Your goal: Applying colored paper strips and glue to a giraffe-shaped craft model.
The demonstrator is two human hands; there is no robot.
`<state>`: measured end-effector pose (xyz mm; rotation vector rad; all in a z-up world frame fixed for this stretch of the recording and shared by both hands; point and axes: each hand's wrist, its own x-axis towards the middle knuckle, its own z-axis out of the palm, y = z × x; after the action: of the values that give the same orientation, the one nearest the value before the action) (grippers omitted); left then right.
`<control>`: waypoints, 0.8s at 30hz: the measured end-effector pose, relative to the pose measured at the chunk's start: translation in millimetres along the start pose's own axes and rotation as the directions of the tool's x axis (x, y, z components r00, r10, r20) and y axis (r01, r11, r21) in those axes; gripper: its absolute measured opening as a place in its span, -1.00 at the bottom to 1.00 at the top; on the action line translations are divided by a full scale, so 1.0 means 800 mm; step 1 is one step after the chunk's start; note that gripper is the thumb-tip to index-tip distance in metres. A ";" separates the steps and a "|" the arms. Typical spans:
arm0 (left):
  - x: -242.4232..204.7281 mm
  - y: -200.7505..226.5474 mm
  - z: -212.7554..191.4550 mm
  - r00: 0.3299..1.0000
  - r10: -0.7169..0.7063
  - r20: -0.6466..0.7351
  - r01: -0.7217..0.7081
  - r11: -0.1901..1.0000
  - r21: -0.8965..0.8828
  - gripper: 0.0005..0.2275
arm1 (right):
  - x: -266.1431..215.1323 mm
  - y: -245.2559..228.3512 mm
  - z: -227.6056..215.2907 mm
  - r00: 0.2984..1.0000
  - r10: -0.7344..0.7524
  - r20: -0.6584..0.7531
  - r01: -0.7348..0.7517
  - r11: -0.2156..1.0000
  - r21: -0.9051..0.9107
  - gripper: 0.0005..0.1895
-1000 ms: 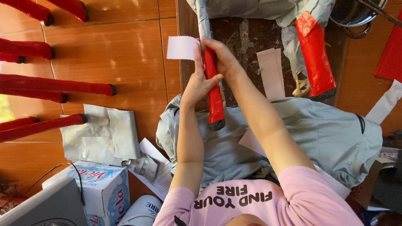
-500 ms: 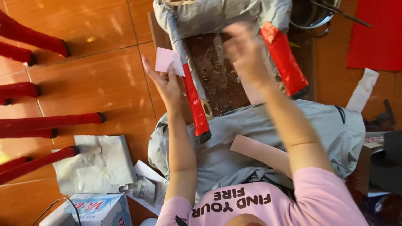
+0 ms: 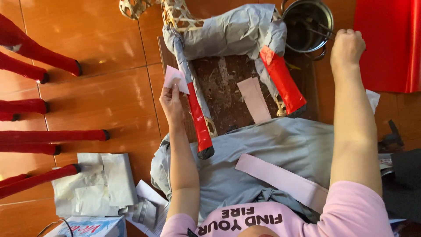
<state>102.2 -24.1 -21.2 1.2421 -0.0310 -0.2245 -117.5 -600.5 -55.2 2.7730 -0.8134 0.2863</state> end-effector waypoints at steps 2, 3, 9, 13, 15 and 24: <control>0.000 0.009 0.006 1.000 -0.023 -0.009 0.023 1.000 -0.004 -0.84 | -0.004 -0.022 -0.045 0.999 -0.025 -0.031 0.023 0.997 -0.071 -0.85; -0.001 0.013 0.007 0.998 -0.053 -0.023 0.053 0.999 -0.007 -0.83 | -0.008 -0.033 -0.066 0.997 -0.056 -0.053 0.047 0.989 -0.142 -0.85; -0.005 0.012 0.005 0.997 -0.072 0.019 0.074 0.990 -0.123 -0.83 | -0.089 -0.115 -0.137 0.997 -0.038 0.070 0.025 0.985 0.172 -0.89; -0.004 0.013 0.004 0.994 -0.102 0.043 0.108 0.978 -0.180 -0.83 | -0.112 -0.146 -0.102 0.999 -0.030 -0.040 0.043 0.934 0.355 -0.70; -0.002 0.016 0.005 0.993 -0.106 0.050 0.112 0.985 -0.135 -0.79 | -0.103 -0.142 -0.076 0.915 0.243 0.323 -0.400 0.428 0.810 -0.78; 0.010 0.000 -0.012 0.986 -0.139 0.090 0.156 0.959 -0.235 -0.76 | -0.060 -0.128 -0.021 0.711 0.109 0.695 -0.689 -0.091 0.719 -0.77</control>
<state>111.7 -16.6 -25.3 0.9931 0.0258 -0.3924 -103.1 -488.1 -68.6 3.7086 -2.6026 0.4815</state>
